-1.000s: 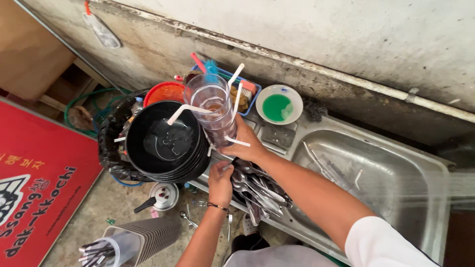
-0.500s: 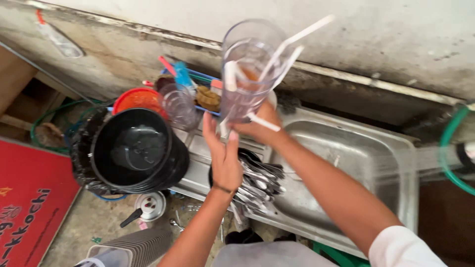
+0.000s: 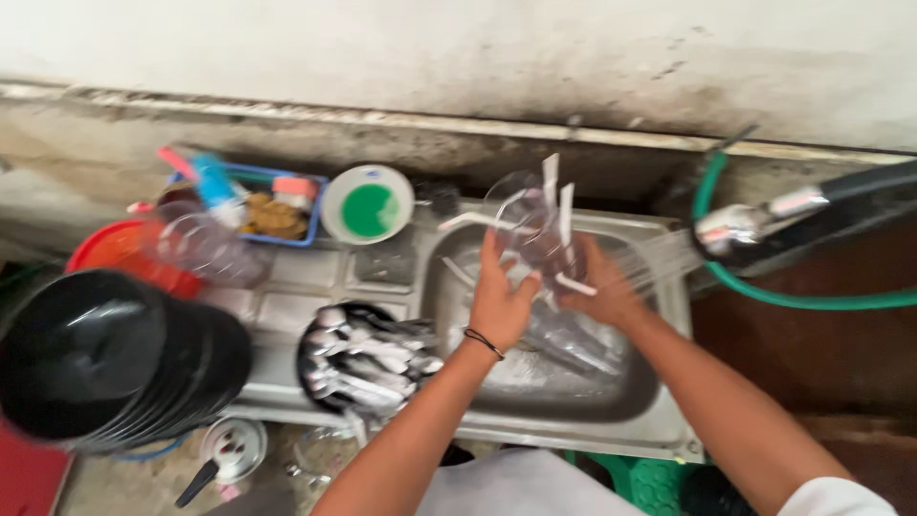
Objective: The person washes plastic cups and straws in a sink using a sponge and running water. They rinse the items, scrub them with soap, and place them in the sink. The person also handles a red strainer and a green sponge during the process.
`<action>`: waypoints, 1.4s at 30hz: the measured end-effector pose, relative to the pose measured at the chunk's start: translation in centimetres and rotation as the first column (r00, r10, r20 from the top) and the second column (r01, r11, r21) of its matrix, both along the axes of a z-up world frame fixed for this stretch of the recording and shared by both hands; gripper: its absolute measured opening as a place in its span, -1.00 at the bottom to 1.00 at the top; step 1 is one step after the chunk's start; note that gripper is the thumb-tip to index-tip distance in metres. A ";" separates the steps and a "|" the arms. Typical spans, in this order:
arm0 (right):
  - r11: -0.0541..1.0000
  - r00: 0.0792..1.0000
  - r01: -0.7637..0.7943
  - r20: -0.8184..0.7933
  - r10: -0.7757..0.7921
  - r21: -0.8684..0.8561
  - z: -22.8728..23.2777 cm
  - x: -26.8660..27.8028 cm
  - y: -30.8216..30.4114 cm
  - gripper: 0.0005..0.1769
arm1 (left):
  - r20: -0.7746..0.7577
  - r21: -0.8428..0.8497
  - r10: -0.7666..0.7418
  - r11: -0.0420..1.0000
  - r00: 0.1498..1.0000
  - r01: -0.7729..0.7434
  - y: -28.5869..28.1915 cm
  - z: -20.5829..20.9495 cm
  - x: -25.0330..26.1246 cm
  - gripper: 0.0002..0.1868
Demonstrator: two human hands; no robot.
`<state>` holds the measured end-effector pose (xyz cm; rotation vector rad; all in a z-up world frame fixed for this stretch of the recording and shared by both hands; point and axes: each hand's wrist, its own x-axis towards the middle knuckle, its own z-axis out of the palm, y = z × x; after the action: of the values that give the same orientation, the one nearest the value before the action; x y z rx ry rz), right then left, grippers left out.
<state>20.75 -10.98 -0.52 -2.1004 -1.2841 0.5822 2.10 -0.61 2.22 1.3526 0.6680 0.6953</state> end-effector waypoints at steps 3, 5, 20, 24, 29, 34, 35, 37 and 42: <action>0.989 0.994 -0.080 0.060 0.088 -0.128 -5.0 3.4 -2.4 0.20 | -0.148 -0.397 -0.026 0.917 0.989 -0.036 0.4 -5.5 3.8 0.02; 0.966 0.961 -0.159 0.190 0.199 -0.205 -7.5 4.4 -2.9 0.30 | -0.208 -0.598 -0.049 0.797 0.977 -0.087 1.2 -8.8 5.1 -0.07; 0.949 0.940 -0.182 0.236 0.245 -0.259 -11.4 1.6 -0.4 -0.21 | -0.224 -0.641 0.021 0.750 0.974 -0.163 5.6 -17.1 4.9 -0.62; 0.984 0.989 -0.141 0.059 0.136 0.109 -7.5 -1.6 3.2 -0.51 | -0.092 -0.451 0.253 0.852 0.963 -0.267 9.2 -12.4 1.4 -0.76; 0.911 0.960 -0.270 0.009 0.281 0.311 0.3 -8.5 12.1 -0.55 | 0.104 -0.235 0.656 0.746 0.747 -0.623 14.7 -9.1 -5.9 -0.74; 0.805 0.873 -0.457 0.019 0.487 0.380 3.2 -17.0 20.6 -0.45 | 0.113 -0.127 0.859 0.512 0.500 -0.850 18.5 -13.6 -13.4 -0.72; 0.809 0.865 -0.454 -0.034 0.501 0.373 3.2 -18.7 22.3 -0.40 | 0.088 -0.129 0.891 0.453 0.445 -0.882 19.2 -14.7 -14.3 -0.72; 0.822 0.843 -0.445 -0.143 0.519 0.356 3.0 -22.1 25.6 -0.29 | 0.023 -0.126 0.938 0.345 0.345 -0.930 20.3 -16.7 -15.5 -0.59; 0.756 0.789 -0.440 -0.193 0.583 0.485 2.0 -28.7 32.8 0.12 | 0.079 -0.339 0.978 0.207 0.191 -0.918 23.5 -18.2 -16.8 -0.37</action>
<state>-7.93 21.83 1.45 -1.2133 -1.6237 0.7776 -14.72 22.84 -15.99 0.3964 1.3445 1.7622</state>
